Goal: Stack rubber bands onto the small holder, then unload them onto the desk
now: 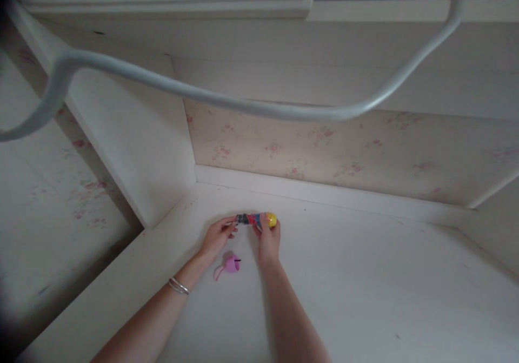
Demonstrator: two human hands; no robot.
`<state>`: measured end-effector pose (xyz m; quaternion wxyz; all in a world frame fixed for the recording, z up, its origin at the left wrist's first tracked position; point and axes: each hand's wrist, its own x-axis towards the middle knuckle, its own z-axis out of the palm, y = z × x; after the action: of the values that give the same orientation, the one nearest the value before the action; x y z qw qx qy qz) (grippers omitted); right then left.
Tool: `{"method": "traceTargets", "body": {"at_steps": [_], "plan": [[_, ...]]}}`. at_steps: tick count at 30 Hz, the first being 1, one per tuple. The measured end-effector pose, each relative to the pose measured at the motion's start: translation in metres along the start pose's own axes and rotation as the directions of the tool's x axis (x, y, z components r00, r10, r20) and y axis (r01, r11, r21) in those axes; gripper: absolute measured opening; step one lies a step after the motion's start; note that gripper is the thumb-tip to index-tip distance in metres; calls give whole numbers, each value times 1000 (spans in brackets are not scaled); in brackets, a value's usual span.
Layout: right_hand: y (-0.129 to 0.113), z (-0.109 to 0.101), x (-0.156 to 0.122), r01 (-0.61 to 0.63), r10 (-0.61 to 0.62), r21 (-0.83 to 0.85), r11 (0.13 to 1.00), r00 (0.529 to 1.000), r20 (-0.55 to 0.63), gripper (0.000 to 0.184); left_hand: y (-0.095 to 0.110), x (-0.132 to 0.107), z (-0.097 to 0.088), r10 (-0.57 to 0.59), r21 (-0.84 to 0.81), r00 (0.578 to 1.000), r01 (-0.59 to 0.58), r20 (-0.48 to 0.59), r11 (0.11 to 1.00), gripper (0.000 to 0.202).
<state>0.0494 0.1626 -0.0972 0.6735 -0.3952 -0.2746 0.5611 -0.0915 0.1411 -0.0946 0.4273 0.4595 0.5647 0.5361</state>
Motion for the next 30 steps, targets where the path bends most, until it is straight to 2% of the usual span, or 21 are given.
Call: {"method": "traceTargets", "body": {"at_steps": [6, 16, 25, 30], "plan": [[1, -3, -1, 1, -2, 15, 1000, 999, 42, 37, -2, 0, 0, 17, 13, 1000, -17, -3, 1000, 39], [2, -5, -4, 16, -15, -21, 1000, 998, 59, 38, -5, 1, -4, -10, 66, 1000, 10, -2, 998, 27], [1, -4, -2, 30, -30, -13, 999, 999, 20, 40, -11, 5, -4, -32, 25, 993, 35, -116, 999, 25], [1, -3, -3, 27, -27, -6, 1000, 1000, 13, 39, -11, 5, -2, -33, -17, 991, 31, -133, 999, 34]]}}
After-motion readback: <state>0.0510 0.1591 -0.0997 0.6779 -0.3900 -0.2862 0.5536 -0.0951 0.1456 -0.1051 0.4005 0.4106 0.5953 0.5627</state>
